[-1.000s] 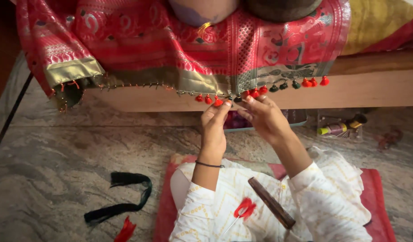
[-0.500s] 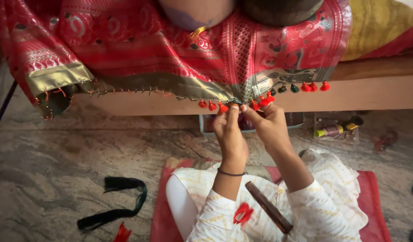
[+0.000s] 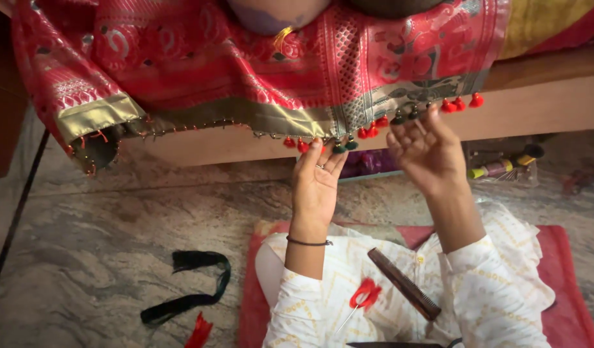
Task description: Attaching and securing tassels to the edge of a red saree.
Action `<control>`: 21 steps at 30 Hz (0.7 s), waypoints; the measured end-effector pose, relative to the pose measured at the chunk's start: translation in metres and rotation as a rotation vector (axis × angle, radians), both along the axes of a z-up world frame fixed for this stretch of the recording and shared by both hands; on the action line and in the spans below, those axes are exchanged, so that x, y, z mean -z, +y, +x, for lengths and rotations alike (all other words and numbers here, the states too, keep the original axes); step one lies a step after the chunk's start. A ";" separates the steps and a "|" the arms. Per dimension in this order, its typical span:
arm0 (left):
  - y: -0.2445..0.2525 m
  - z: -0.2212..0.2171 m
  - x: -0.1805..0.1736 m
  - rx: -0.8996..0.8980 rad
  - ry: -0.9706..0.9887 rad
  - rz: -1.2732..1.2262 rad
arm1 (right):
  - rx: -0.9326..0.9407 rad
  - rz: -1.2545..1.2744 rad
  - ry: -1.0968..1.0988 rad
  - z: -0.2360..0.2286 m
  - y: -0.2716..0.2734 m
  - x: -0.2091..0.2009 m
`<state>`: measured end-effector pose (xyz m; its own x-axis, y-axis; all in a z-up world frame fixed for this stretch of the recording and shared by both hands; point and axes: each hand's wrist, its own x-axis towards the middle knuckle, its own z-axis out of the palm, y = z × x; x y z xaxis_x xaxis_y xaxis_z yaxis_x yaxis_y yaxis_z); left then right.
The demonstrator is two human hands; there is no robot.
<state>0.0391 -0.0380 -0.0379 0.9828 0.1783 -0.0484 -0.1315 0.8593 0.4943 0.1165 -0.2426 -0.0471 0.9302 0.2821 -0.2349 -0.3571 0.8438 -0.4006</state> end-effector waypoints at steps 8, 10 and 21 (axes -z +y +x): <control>0.006 0.004 0.004 -0.072 0.000 0.315 | 0.106 0.010 -0.043 0.000 -0.033 -0.008; 0.008 0.011 0.022 -0.220 0.070 0.402 | 0.148 -0.026 -0.088 0.000 -0.048 -0.007; -0.006 0.008 0.011 -0.080 -0.010 0.271 | 0.114 -0.143 0.039 -0.011 -0.058 0.007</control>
